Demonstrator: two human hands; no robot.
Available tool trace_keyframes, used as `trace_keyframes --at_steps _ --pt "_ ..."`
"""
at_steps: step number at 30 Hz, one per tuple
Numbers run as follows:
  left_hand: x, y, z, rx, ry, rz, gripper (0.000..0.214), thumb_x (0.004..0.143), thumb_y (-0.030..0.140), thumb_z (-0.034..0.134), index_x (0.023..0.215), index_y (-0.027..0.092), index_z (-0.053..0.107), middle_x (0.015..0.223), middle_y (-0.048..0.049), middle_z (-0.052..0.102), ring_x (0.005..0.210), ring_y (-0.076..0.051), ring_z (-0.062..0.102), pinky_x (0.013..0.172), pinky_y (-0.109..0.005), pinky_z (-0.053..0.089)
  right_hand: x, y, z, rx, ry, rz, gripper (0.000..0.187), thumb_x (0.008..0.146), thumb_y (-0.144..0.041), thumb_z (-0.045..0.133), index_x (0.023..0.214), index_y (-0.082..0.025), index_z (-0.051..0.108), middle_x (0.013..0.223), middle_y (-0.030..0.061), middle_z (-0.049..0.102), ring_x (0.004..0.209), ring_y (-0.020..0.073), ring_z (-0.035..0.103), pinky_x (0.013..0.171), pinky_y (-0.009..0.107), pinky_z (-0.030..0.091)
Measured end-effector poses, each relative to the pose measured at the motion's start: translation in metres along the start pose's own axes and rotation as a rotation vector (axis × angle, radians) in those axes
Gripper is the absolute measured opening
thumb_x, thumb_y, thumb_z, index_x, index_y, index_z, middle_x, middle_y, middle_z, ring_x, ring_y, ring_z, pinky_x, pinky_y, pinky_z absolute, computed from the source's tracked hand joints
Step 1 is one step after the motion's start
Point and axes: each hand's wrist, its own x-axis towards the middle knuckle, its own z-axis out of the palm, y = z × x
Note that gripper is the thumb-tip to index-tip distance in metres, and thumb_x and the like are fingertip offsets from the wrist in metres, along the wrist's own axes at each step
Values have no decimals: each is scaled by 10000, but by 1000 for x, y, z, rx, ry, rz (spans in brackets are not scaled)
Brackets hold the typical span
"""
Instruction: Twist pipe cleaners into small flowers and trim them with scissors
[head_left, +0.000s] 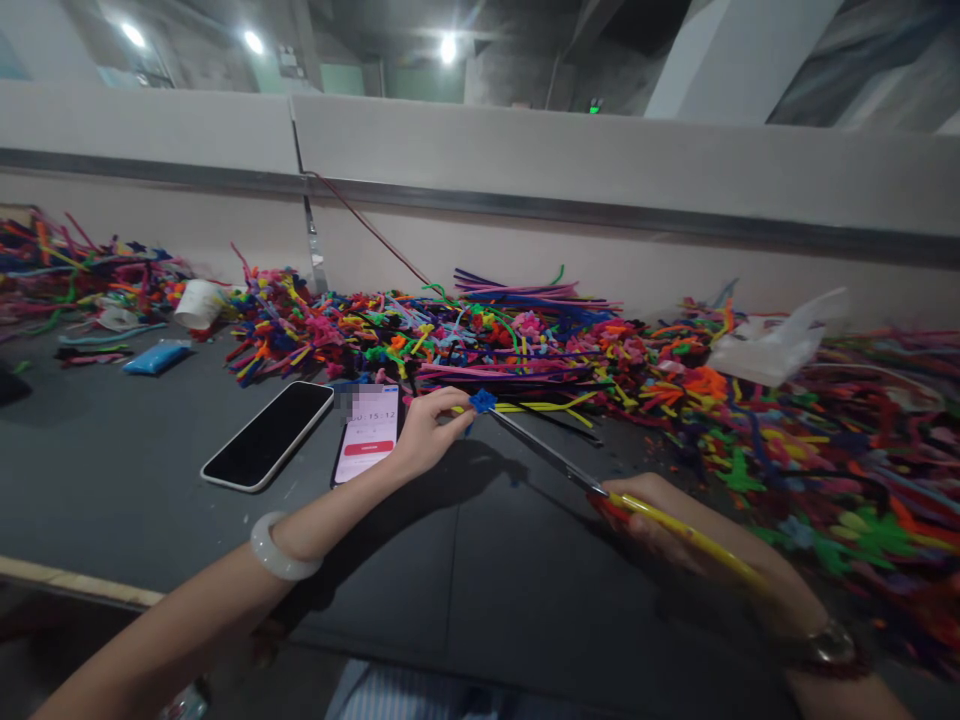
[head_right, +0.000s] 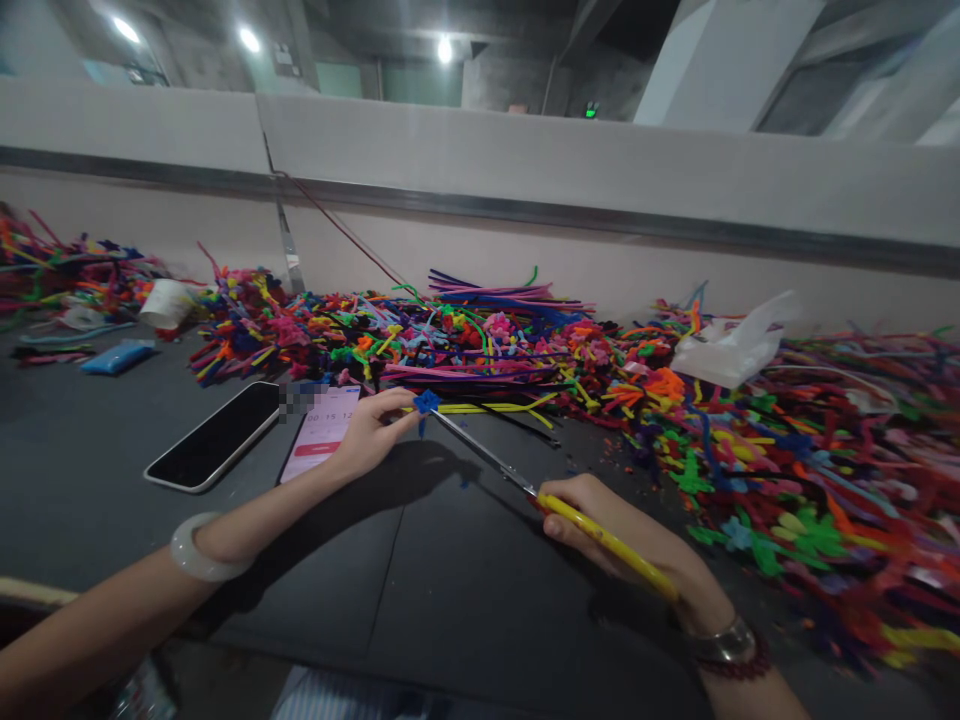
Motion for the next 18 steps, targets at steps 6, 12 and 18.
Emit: trace_keyframes --at_steps 6,12,18 --pt "0 0 0 -6 -20 18 112 743 187 530 694 131 613 745 -46 593 675 -112 531 570 -197 399 -1 -1 0 -16 -10 25 497 780 -636 222 636 -176 345 596 -22 346 538 106 296 476 223 239" --pt "0 0 0 -13 -33 24 127 753 208 525 714 132 619 748 -46 585 675 -111 529 565 -199 398 2 -3 0 28 -26 46 522 759 -665 234 607 -176 334 562 -35 313 510 93 270 451 219 225" --pt "-1 0 0 -34 -33 -1 120 732 210 545 731 136 639 773 -58 610 699 -125 552 570 -211 415 0 -6 0 118 190 58 555 743 -680 262 646 -171 459 560 2 427 495 119 375 427 226 305"
